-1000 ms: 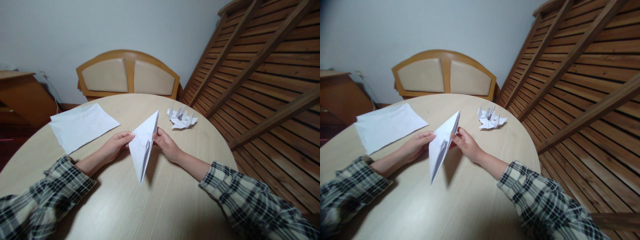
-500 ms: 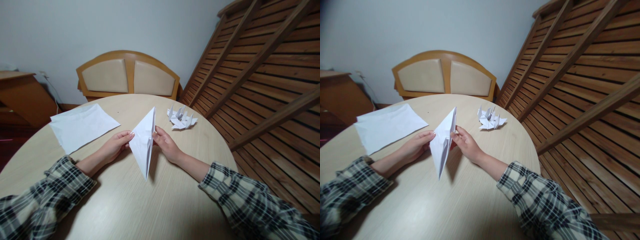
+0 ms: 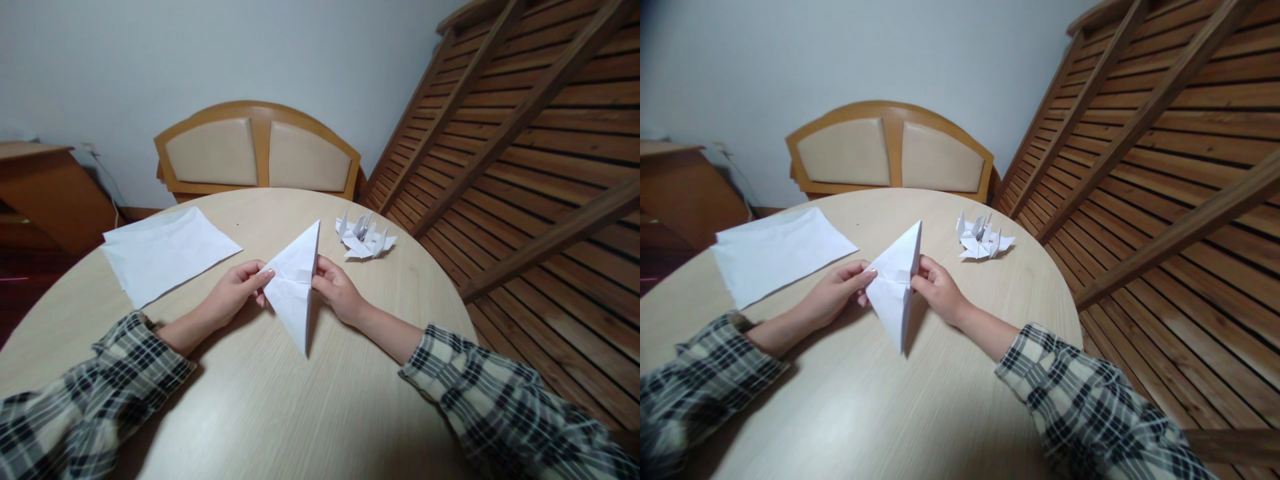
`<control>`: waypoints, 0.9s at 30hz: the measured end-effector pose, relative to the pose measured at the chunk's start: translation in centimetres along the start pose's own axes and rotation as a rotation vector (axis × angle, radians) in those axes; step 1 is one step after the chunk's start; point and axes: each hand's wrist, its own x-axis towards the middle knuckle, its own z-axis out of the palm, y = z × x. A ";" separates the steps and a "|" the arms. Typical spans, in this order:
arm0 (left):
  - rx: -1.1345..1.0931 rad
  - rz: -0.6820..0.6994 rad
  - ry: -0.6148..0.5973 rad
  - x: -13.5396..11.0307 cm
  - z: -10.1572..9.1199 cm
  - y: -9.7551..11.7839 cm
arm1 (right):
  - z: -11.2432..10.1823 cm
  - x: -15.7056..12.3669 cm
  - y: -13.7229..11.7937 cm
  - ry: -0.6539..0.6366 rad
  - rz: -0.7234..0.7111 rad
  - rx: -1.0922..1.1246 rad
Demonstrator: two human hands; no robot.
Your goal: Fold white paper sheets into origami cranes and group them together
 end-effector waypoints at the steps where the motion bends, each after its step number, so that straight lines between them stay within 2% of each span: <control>1: 0.019 0.012 0.006 -0.1 0.1 0.1 | 0.1 0.0 0.0 -0.002 0.015 0.002; 7: 0.060 0.069 0.059 -0.3 0.6 0.9 | 0.5 -0.2 0.1 -0.114 0.042 -0.032; 11: 0.065 0.066 0.054 -0.4 1.3 1.4 | 0.5 -0.2 0.4 -0.115 0.043 -0.086; 20: 0.008 0.056 0.029 -0.2 1.5 0.7 | 0.9 0.1 0.6 -0.005 0.017 -0.121; 27: -0.197 0.006 -0.001 0.1 1.8 0.1 | 0.9 -0.2 0.9 0.169 -0.006 -0.147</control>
